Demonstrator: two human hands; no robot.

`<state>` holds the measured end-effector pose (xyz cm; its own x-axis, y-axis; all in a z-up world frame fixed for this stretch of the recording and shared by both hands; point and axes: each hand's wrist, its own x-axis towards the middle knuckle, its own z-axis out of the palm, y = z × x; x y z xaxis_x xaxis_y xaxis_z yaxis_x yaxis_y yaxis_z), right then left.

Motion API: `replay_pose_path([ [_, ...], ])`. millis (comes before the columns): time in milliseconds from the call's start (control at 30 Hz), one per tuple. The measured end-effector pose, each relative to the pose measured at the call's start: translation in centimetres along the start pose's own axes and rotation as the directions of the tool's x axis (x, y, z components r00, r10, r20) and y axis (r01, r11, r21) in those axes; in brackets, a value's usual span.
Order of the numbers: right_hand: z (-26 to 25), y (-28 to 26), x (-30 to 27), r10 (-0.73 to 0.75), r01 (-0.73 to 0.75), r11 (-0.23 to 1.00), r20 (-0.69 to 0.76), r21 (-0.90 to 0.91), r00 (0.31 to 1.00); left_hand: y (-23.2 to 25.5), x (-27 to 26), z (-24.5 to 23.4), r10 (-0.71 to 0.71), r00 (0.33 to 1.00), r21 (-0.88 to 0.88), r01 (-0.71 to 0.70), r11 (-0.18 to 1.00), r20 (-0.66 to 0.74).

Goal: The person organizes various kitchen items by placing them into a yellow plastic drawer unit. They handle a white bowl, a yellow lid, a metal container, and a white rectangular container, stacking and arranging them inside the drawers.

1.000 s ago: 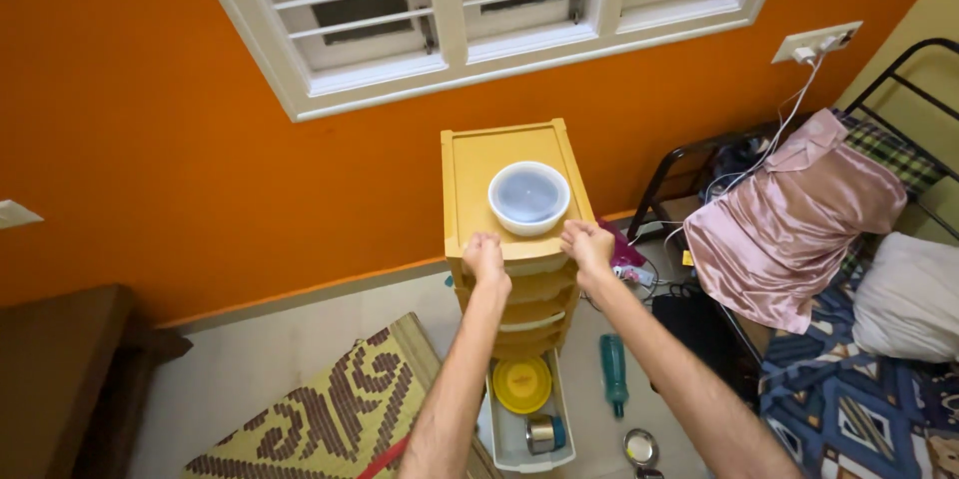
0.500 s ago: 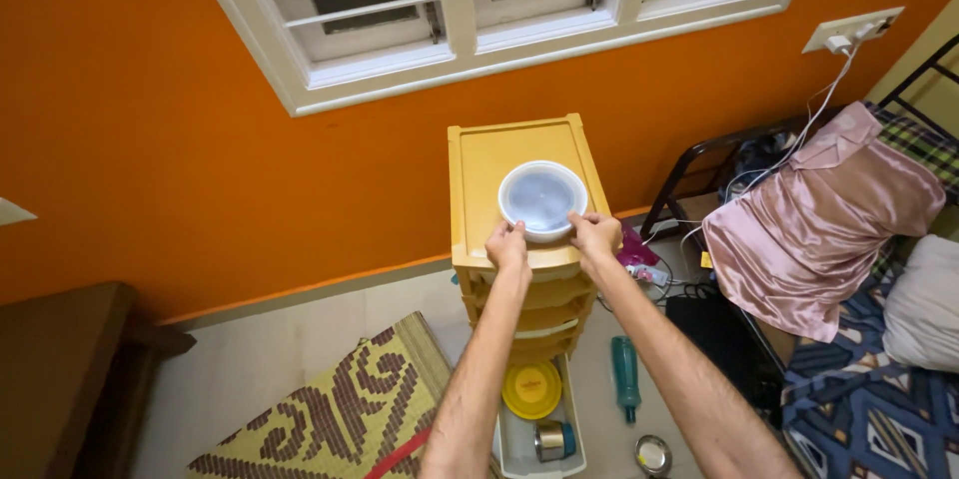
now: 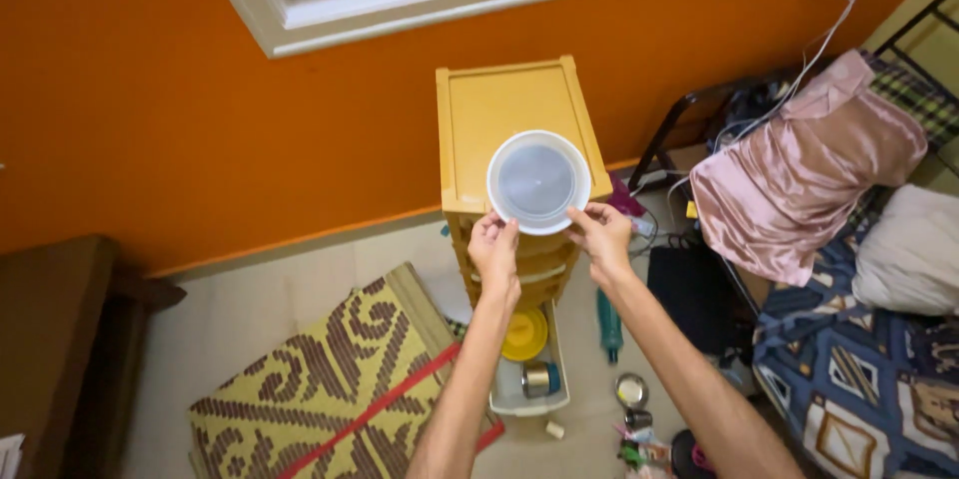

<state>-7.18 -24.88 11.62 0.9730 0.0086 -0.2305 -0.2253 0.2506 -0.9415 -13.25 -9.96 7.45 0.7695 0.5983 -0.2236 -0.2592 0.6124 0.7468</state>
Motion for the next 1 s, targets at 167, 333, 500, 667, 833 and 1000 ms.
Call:
replay_pose_path([
  [167,-2.6,2.1,-6.8,0.026,-0.028,0.998,-0.033,-0.059,0.999,-0.6,-8.1,-3.8,-0.006,1.0,-0.062,0.005,0.998,-0.017],
  [333,-6.6,7.0,-12.8,0.117,-0.117,0.993,-0.01,-0.015,0.993,-3.4,-15.6,-10.2,-0.059,0.996,-0.047,0.056,0.997,-0.066],
  [500,-10.6,14.2,-16.9,0.257,-0.258,0.966,-0.096,-0.003,0.962,-7.2,-20.0,-16.4,-0.311,0.917,-0.031,0.313,0.949,-0.251],
  [667,-14.9,23.2,-18.1,0.366,-0.373,0.928,-0.17,-0.011,0.915,-15.3,-21.6,-24.4,-0.282,0.926,0.042,0.302,0.953,-0.251],
  [833,-19.5,35.0,-16.7,0.426,-0.445,0.895,-0.244,-0.025,0.871,-25.0,-19.9,-31.8,-0.375,0.838,0.021,0.417,0.909,-0.397],
  [1000,-22.7,47.0,-12.5,0.443,-0.466,0.885,-0.294,-0.008,0.847,-34.3,-16.2,-38.4,-0.394,0.79,0.005,0.449,0.894,-0.469],
])
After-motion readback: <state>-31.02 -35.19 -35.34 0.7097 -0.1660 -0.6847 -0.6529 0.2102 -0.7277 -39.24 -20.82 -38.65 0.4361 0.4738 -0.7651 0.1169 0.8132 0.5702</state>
